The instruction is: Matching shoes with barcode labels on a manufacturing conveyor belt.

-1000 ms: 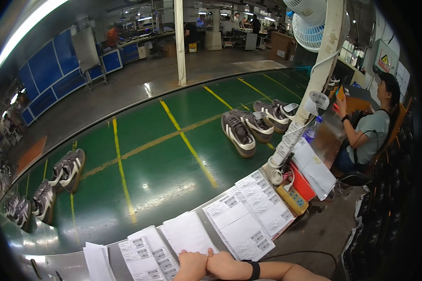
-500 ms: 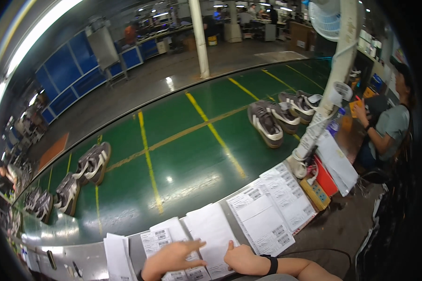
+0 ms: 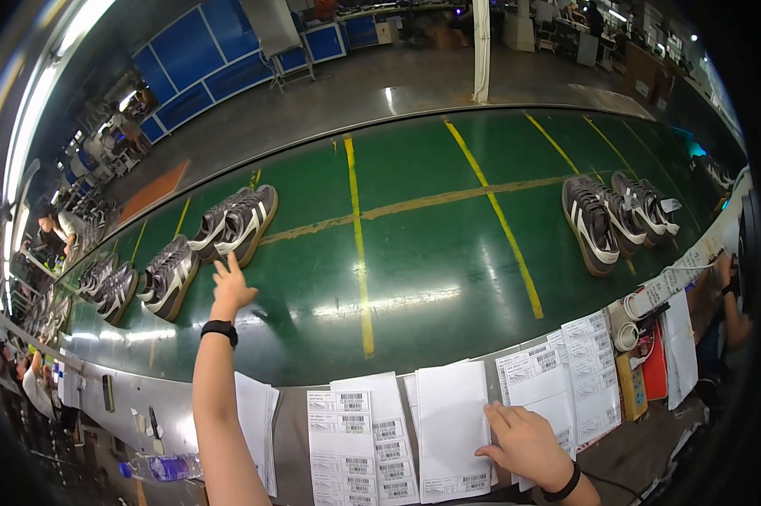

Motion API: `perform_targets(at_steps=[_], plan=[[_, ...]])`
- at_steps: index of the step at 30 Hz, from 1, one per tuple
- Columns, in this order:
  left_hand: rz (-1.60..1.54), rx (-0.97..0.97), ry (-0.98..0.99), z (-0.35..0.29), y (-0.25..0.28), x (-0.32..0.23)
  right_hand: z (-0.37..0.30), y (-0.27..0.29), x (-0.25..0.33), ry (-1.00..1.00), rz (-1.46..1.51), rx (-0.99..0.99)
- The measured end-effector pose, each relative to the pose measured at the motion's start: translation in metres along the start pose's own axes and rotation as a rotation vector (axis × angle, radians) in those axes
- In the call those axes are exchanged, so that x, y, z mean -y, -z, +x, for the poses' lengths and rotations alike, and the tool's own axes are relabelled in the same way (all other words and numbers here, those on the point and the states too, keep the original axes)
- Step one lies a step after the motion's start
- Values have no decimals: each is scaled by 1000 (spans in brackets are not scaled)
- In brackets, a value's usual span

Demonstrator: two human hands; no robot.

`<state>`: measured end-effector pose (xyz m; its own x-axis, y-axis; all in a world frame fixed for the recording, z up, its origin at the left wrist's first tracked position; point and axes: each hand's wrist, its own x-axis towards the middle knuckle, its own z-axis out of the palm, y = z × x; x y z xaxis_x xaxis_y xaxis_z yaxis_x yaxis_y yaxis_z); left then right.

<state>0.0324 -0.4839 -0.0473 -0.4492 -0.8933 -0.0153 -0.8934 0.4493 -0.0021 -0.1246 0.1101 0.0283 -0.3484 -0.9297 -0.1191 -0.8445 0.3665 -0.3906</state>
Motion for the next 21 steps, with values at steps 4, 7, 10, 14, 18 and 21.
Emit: perform_targets(at_steps=[4,7,10,14,18,21], plan=[[123,-231,18,49,24,-6,7,-25,-5,96,-83,6],[296,24,112,67,53,-24,6,-53,6,73,-249,60],[326,238,289,101,61,-24,11,-55,12,78,-294,54],[311,177,403,113,59,-40,16,-57,12,78,-305,33],[220,247,312,103,65,-59,15,-60,9,40,-299,-26],[308,166,248,89,36,-82,16,-59,8,3,-275,-42]])
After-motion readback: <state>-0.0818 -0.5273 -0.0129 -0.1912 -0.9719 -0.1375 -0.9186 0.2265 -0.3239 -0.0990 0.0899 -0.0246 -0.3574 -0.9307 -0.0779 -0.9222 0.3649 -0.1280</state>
